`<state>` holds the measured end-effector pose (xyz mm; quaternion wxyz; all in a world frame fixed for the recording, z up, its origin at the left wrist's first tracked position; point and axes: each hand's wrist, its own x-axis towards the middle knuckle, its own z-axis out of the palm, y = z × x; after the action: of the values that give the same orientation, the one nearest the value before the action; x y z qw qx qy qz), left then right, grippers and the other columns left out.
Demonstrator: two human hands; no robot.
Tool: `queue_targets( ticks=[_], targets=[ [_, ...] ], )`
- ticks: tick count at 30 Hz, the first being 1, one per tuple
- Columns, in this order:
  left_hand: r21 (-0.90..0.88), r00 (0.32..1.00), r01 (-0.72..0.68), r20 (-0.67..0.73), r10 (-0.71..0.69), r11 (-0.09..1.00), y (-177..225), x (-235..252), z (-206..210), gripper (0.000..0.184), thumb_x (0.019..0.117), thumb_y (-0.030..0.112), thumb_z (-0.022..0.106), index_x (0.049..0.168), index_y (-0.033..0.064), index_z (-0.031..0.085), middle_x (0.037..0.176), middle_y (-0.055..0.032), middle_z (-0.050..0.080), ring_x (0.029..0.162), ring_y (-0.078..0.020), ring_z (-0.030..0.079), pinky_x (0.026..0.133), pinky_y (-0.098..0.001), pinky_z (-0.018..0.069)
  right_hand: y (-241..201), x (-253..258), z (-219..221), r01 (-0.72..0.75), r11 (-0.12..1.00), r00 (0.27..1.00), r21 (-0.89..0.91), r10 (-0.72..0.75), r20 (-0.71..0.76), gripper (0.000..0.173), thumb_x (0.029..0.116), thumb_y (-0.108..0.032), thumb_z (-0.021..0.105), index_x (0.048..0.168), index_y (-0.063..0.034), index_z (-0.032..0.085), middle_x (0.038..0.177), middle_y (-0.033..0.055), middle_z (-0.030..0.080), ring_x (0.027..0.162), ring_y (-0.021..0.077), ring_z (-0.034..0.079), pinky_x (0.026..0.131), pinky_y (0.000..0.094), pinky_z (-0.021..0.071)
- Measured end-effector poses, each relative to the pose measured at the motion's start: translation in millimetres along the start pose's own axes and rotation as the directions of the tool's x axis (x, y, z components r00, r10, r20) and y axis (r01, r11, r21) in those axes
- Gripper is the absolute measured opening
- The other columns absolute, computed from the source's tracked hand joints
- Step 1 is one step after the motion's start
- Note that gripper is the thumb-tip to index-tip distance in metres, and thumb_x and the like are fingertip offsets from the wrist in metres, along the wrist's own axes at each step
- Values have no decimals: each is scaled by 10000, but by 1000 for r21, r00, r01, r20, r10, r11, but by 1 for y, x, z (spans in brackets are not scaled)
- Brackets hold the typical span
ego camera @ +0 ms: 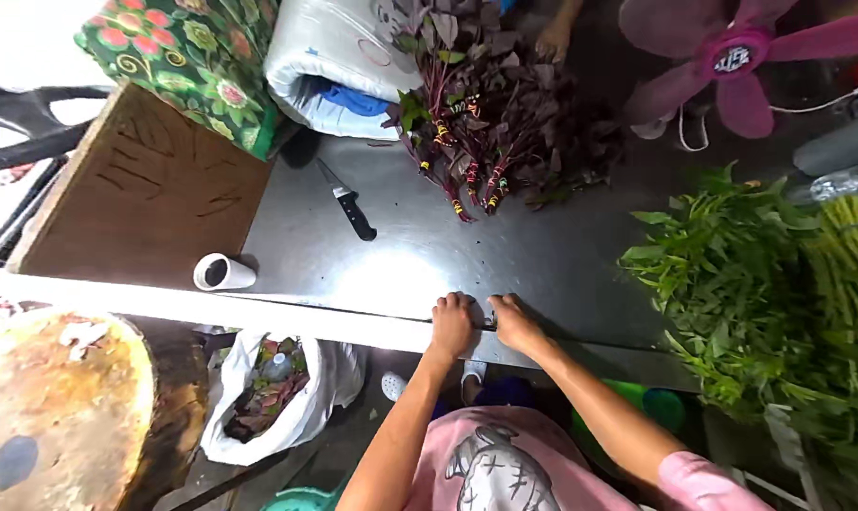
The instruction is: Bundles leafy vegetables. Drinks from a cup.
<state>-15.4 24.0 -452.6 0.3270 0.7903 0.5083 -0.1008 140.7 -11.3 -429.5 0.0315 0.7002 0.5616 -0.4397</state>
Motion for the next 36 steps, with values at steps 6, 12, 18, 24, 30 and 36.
queue_targets(
  ticks=[6, 12, 18, 24, 30, 36],
  targets=[
    [-268, 982, -190, -52, 183, 944, -22, -7, -10, 405, 919, 90, 624, 1318, 51, 676, 1351, -221, 625, 1307, -402, 549, 1098, -591, 417, 24, 2, -13, 93, 992, 995, 87, -97, 32, 588, 940, 33, 550, 1514, -78, 481, 1433, 225, 535, 1267, 337, 581, 1055, 458, 502],
    [-14, 996, 22, 87, -21, 1000, -17, -14, -8, 375, 1011, 185, 509, 1340, 44, 617, 1315, -218, 639, 1316, -423, 534, 1046, -646, 409, 1, 2, -3, 61, 997, 992, -46, -56, 109, 584, 971, 9, 524, 1541, 4, 393, 1468, 233, 514, 1363, 337, 509, 1157, 463, 405],
    [-279, 997, -26, 65, 46, 960, -20, -10, -11, 393, 1051, 201, 426, 1364, 88, 635, 1306, -156, 675, 1280, -344, 594, 1095, -635, 385, -4, 19, -4, 215, 977, 965, -9, -211, 159, 532, 973, -2, 537, 1503, -39, 493, 1390, 233, 560, 1292, 321, 557, 1119, 422, 440],
    [50, 983, 174, -71, -171, 983, -30, -30, -23, 500, 967, 276, 578, 1438, 108, 575, 1482, -244, 498, 1404, -477, 409, 1133, -721, 254, 3, 34, -14, 329, 936, 934, -129, -301, 192, 526, 919, -84, 679, 1433, -155, 593, 1323, 224, 587, 1197, 358, 604, 1035, 511, 496],
    [123, 982, 175, 55, -183, 977, -19, -18, -16, 513, 1000, 204, 504, 1474, 12, 464, 1367, -266, 581, 1313, -455, 518, 1039, -644, 412, -24, 47, 3, 368, 915, 926, -163, -344, 158, 441, 935, -96, 657, 1373, -80, 612, 1309, 233, 602, 1214, 379, 599, 1046, 529, 483],
    [-173, 990, 139, 21, -137, 975, -48, -16, -27, 482, 991, 223, 559, 1445, 62, 548, 1338, -220, 626, 1265, -396, 591, 1069, -601, 448, -16, 37, 2, 363, 928, 929, -83, -353, 114, 462, 960, -131, 654, 1416, -85, 598, 1300, 230, 604, 1199, 347, 606, 1054, 471, 487]
  ],
)
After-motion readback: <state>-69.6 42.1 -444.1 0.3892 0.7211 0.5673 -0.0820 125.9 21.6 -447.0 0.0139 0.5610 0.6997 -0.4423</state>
